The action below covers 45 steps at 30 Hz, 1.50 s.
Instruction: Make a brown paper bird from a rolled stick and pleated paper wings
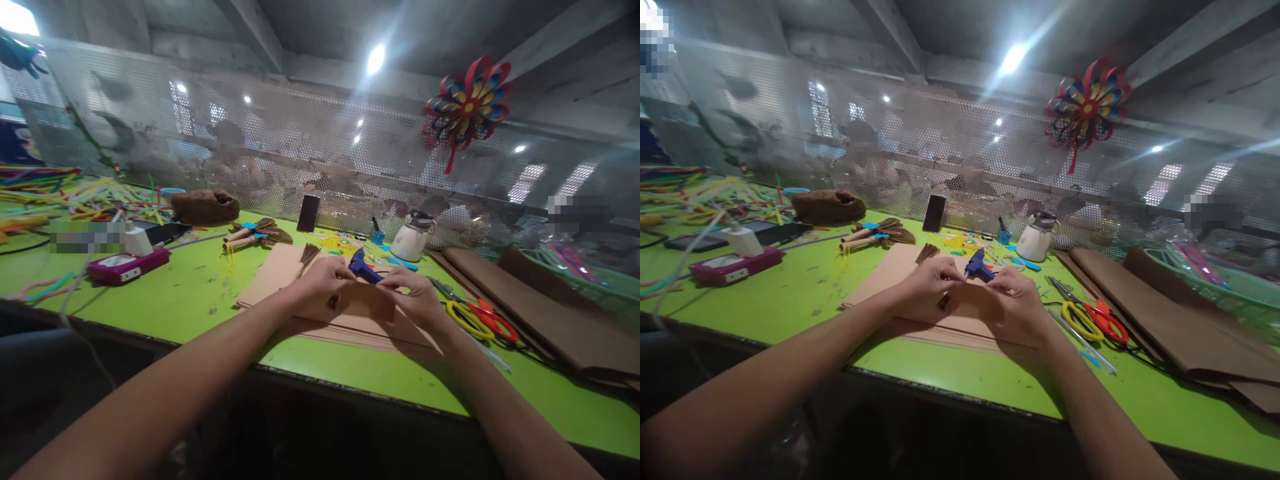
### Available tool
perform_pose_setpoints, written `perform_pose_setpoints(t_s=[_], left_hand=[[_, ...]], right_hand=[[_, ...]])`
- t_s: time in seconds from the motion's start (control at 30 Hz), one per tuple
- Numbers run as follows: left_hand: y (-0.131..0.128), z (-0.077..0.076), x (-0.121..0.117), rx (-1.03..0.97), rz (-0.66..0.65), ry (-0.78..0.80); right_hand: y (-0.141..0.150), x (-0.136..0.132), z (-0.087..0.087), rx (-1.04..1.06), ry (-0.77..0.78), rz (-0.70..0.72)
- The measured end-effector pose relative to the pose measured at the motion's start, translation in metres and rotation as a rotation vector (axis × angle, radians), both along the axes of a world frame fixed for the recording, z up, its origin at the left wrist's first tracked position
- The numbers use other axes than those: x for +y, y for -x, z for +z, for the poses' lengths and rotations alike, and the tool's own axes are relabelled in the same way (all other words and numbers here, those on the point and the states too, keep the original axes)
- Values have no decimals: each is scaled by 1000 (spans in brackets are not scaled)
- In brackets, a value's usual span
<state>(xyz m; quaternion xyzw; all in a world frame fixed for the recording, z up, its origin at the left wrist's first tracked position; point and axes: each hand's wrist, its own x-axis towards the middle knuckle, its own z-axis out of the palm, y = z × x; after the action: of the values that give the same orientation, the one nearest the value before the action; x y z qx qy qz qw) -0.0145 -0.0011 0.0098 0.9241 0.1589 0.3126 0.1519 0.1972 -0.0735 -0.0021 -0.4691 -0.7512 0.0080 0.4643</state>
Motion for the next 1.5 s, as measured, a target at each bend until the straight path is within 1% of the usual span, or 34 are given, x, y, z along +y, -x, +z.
perform_pose_setpoints(t_s=[0.1,0.13,0.2,0.27,0.33,0.4,0.47,0.57,0.67,0.77,0.9,0.97,1.1,1.2,1.27,1.37,1.5], left_hand=[[-4,4,3,-147,89,-173],[-5,5,5,-167,99,-232],[-5,4,7,-157,81,-357],[-5,3,6,-110,53,-475],[-4,2,3,-57,26,-567],[-5,1,-3,-6,-22,-618],[-6,0,-11,58,-104,-629],[-7,-6,-21,166,-180,-567],[-6,-12,-27,217,-158,-438],[-4,-14,-28,230,-132,-304],[-9,-12,-24,312,-88,-140],[-14,-14,-22,345,-53,-97],[-24,-23,-18,358,18,-111],[-25,-26,-16,399,55,-106],[-23,-25,-16,436,75,-95],[-21,-18,-18,482,89,-56],[-18,-11,-21,490,118,68]], right_hand=[[2,-6,8,-164,-246,-64],[3,-8,10,-220,-303,-77],[3,-12,14,-322,-360,-95],[1,-15,14,-419,-348,-93],[-3,-20,11,-508,-305,-80],[-6,-26,5,-570,-267,-59],[-7,-32,-4,-591,-226,-39],[-4,-38,-19,-588,-138,-27],[-1,-37,-33,-570,-81,-12],[-2,-33,-38,-472,-1,48],[-5,-33,-34,-338,130,56],[-5,-34,-31,-295,183,50],[-5,-33,-29,-241,289,18],[-7,-32,-28,-205,377,-15],[-7,-31,-27,-186,420,-19],[-7,-29,-24,-167,454,-13],[-7,-26,-24,-103,507,2]])
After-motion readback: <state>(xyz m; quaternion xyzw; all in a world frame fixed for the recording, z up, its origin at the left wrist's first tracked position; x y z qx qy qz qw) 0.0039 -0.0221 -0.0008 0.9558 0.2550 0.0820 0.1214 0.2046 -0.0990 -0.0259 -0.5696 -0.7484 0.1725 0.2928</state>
